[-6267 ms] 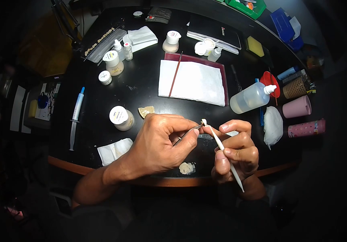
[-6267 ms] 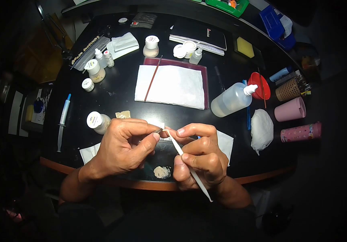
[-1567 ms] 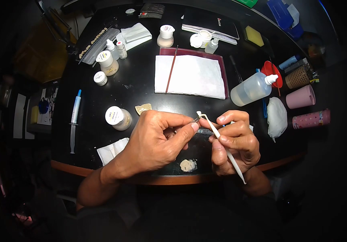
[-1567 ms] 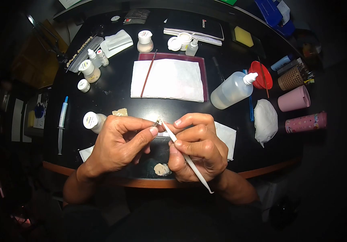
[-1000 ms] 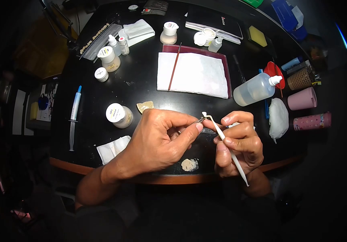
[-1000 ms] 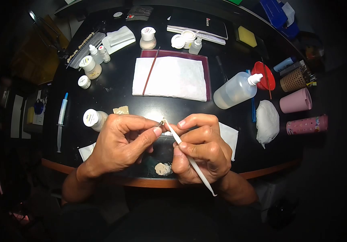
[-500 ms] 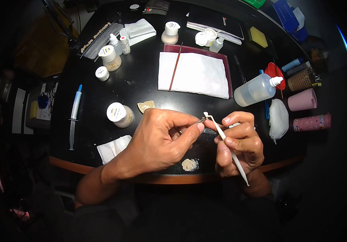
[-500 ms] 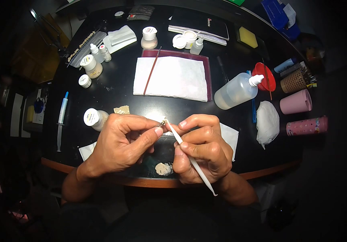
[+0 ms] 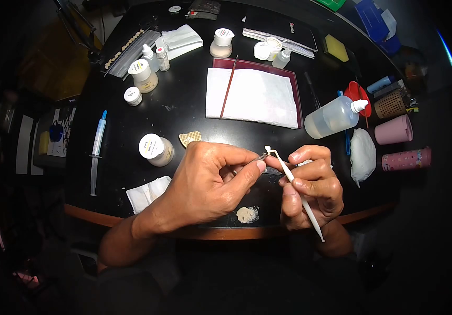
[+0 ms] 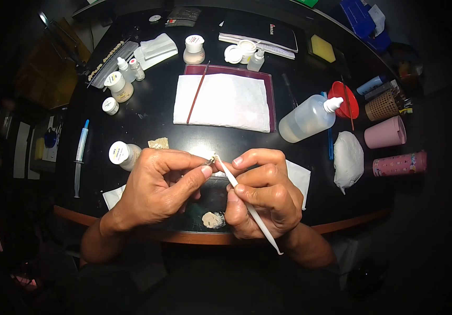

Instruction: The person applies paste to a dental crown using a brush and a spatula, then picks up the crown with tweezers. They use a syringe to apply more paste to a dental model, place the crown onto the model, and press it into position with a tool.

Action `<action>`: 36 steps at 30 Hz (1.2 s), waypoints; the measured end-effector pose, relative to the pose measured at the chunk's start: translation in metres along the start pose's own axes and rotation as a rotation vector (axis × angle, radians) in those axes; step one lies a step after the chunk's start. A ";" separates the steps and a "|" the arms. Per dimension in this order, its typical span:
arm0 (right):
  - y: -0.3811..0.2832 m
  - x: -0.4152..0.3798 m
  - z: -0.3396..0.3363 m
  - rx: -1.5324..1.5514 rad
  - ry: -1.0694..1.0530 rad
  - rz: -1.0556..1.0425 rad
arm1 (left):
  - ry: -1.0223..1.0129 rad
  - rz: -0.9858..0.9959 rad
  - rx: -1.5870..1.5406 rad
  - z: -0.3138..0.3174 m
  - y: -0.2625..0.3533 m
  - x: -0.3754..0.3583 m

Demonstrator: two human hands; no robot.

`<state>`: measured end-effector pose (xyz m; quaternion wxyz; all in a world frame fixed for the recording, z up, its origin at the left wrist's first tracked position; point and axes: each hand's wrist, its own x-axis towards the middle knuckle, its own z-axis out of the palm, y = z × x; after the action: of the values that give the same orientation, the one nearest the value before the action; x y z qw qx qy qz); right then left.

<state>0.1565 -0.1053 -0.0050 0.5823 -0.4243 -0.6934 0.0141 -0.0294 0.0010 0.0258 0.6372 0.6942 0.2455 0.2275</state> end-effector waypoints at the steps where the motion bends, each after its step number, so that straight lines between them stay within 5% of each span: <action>1: 0.000 0.000 0.000 0.000 -0.002 0.000 | 0.001 0.003 0.005 0.000 0.000 0.000; 36: 0.000 0.000 0.000 0.009 -0.008 -0.007 | -0.019 -0.020 -0.009 -0.002 0.001 -0.001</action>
<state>0.1566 -0.1055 -0.0047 0.5815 -0.4191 -0.6971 0.0166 -0.0310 0.0016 0.0274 0.6449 0.6910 0.2453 0.2156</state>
